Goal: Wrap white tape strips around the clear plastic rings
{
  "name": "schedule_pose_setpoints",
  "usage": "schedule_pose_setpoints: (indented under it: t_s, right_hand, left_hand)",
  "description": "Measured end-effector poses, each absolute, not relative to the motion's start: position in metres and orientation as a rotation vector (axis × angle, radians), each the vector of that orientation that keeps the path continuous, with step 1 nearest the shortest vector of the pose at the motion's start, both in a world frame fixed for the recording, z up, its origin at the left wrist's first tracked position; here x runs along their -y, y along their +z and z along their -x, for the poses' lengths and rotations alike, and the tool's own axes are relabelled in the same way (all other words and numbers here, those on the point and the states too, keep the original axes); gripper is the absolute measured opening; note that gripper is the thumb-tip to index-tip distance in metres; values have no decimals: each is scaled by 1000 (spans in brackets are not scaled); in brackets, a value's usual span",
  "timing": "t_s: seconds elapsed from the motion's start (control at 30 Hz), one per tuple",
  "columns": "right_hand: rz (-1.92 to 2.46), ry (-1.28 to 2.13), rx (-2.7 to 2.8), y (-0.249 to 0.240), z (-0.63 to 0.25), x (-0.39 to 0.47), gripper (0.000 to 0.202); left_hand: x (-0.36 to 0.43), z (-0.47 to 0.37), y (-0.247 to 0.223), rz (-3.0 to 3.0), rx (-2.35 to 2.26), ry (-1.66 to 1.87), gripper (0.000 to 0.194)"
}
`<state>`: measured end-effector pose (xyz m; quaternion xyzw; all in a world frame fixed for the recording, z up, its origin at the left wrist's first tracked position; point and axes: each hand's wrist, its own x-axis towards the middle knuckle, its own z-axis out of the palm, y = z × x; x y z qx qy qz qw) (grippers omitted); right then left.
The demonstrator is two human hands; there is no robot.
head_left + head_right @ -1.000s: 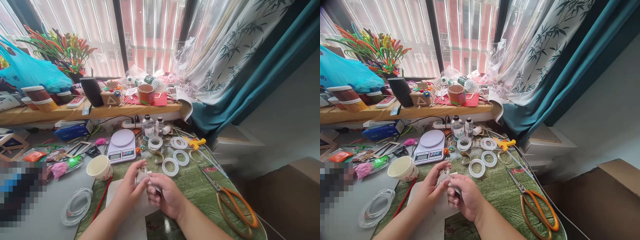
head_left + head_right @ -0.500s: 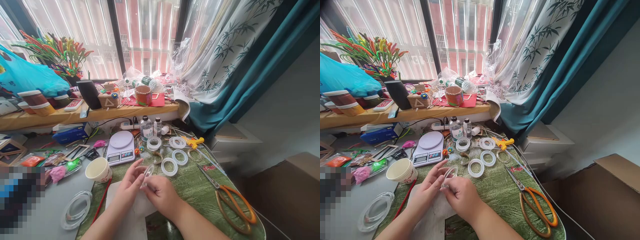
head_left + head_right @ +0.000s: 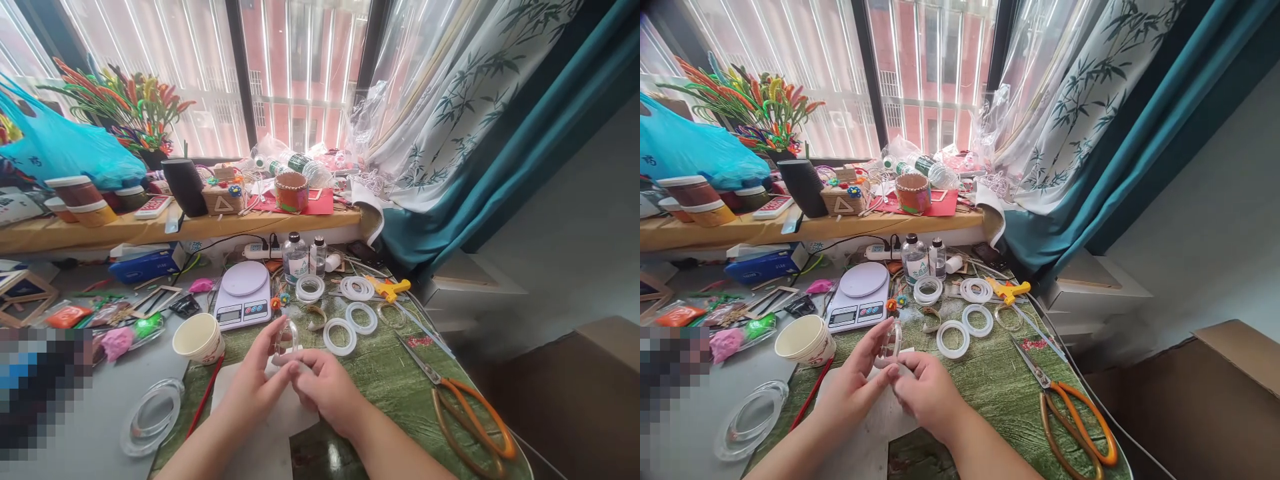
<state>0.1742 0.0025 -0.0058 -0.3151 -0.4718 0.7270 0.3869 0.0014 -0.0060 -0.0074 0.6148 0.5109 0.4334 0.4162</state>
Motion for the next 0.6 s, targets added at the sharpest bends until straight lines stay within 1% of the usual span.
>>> schedule_pose_setpoints:
  t_s: [0.07, 0.1, 0.17, 0.23, 0.3, 0.37, 0.43, 0.53, 0.6]
  right_hand:
    - [693, 2082, 952, -7, -178, -7, 25]
    - [659, 2126, 881, -8, -179, -9, 26]
    - [706, 2080, 876, -9, -180, -11, 30]
    - [855, 1880, 1023, -10, -178, -10, 34]
    - [968, 1559, 1293, -10, -177, -8, 32]
    - [981, 1227, 1602, -10, -176, -6, 26]
    - [930, 984, 1850, -11, -176, -4, 25]
    - [882, 849, 2002, -13, -177, -2, 26]
    - [911, 897, 1990, -13, -176, -2, 24]
  left_hand:
    - [6, 0, -10, -1643, -1288, 1060, 65]
    - [6, 0, -10, -1677, -1287, 1047, 66]
    - [7, -1, -9, -1713, -1280, 1019, 65]
    - [9, -2, -7, -1697, -1244, 1016, 66]
    - [10, -4, -4, -1604, -1180, 1053, 68]
    - [10, -7, -1, -1416, -1124, 1118, 70]
    - [9, -9, 1, -1183, -1111, 1142, 70]
    - [8, -12, 3, -997, -1144, 1122, 69]
    - [7, -12, 2, -1052, -1180, 1141, 67]
